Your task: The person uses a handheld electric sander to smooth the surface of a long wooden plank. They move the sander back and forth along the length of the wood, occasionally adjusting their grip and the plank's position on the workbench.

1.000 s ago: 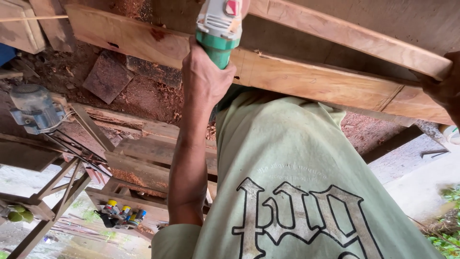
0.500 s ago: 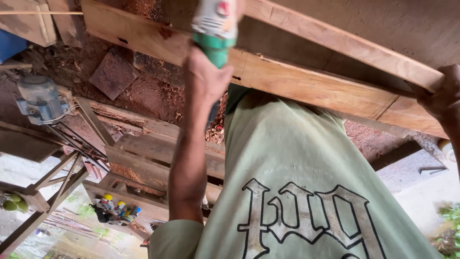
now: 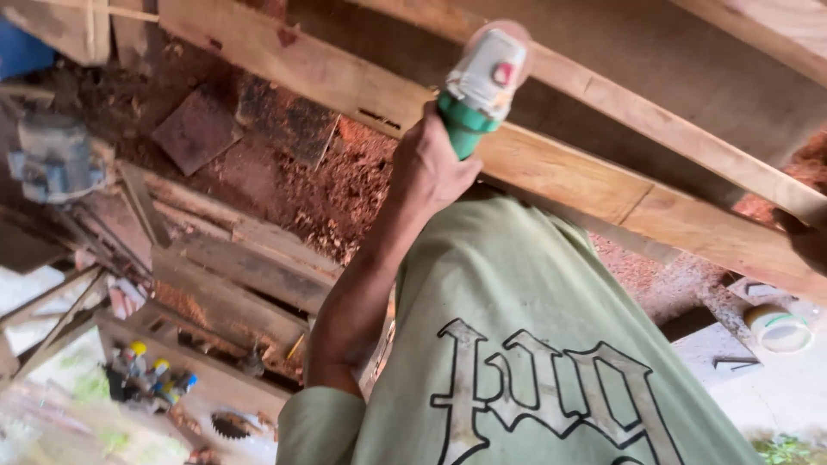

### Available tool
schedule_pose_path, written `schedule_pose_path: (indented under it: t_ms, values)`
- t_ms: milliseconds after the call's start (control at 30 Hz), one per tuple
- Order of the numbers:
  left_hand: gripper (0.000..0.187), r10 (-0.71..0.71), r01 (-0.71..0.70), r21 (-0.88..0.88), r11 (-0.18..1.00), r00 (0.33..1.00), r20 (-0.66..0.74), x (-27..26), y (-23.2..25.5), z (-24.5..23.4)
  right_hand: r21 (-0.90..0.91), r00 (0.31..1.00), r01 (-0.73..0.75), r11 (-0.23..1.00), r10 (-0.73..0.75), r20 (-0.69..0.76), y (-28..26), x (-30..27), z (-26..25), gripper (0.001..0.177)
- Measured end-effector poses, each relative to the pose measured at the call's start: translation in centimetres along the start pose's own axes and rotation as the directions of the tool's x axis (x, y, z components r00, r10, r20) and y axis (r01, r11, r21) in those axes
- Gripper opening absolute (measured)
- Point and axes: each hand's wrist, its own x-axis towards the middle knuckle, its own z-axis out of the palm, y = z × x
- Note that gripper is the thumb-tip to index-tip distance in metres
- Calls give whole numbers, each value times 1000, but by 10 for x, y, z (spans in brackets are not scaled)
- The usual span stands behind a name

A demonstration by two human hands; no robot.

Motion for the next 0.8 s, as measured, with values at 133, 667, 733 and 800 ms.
schedule_pose_path:
  t_ms: [133, 667, 733, 800]
  values:
    - [57, -109, 107, 102, 989, 994, 15, 5, 4, 5, -536, 983, 129, 834, -38, 178, -208, 87, -19, 63]
    - [74, -80, 64, 125, 990, 989, 124, 18, 12, 40, -791, 928, 213, 574, -373, -21, -261, 142, 42, 56]
    - [63, -108, 101, 146, 984, 993, 39, 21, 5, 26, -734, 916, 242, 634, -400, -43, -259, 144, 43, 52]
    - [65, -126, 122, 107, 987, 991, 33, 25, -2, 11, -709, 901, 272, 651, -432, -51, -256, 146, 46, 49]
